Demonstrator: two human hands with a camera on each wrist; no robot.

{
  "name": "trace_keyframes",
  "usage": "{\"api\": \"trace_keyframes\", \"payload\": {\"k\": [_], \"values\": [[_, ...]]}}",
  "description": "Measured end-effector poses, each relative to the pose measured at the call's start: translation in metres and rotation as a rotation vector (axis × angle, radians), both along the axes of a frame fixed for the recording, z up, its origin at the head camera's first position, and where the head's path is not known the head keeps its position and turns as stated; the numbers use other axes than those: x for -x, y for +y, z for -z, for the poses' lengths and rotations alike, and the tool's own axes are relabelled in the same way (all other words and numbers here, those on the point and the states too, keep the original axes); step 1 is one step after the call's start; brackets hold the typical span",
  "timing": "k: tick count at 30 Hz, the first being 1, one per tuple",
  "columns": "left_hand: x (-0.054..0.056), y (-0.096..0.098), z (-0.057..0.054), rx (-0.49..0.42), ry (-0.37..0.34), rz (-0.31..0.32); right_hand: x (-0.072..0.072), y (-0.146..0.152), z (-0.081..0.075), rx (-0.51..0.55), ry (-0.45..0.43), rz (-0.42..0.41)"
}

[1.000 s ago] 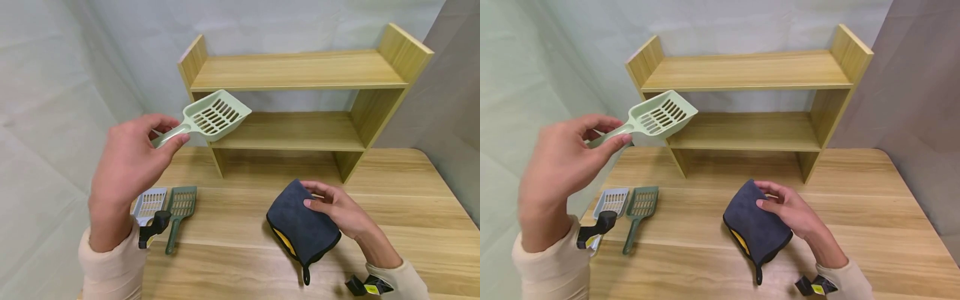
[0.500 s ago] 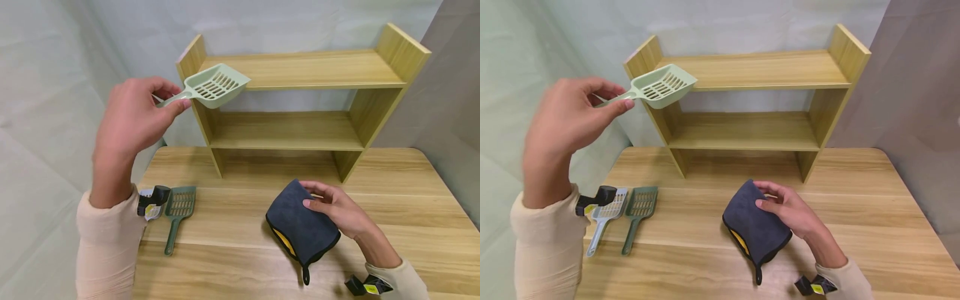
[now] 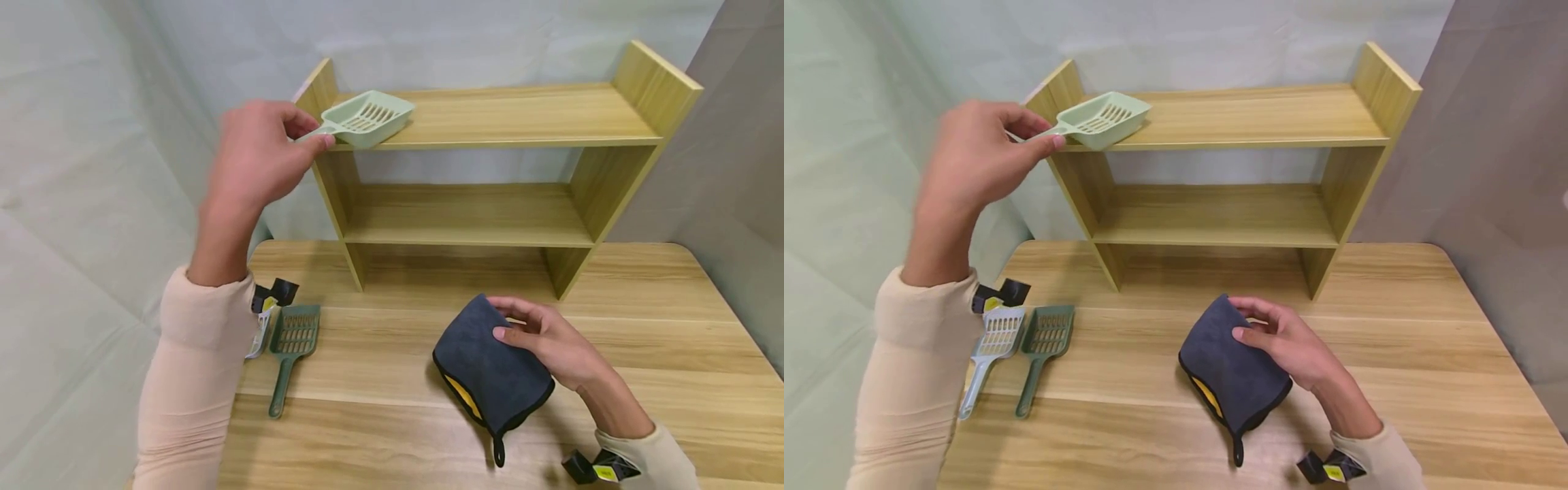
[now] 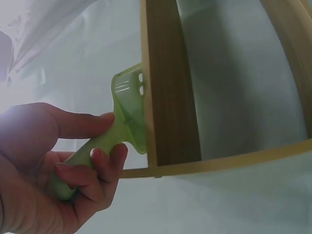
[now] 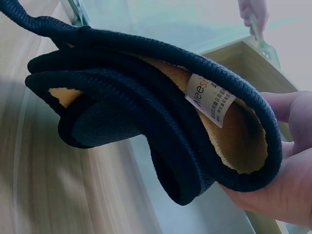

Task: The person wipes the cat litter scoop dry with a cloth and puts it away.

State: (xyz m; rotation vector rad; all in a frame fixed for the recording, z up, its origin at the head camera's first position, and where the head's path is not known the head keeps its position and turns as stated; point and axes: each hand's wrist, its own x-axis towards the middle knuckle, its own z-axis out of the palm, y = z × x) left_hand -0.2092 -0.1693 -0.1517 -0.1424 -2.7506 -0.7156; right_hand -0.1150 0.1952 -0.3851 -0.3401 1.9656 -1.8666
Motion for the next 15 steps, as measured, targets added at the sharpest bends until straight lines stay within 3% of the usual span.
{"api": "trace_keyframes", "payload": {"k": [8,15], "values": [[0.013,0.011,-0.001,0.015,0.011,-0.015,0.0,0.0,0.0,0.003,0.005,-0.01],[0.014,0.013,0.0,0.03,0.038,-0.031,0.0,-0.001,0.0,-0.004,0.016,-0.01]]}}
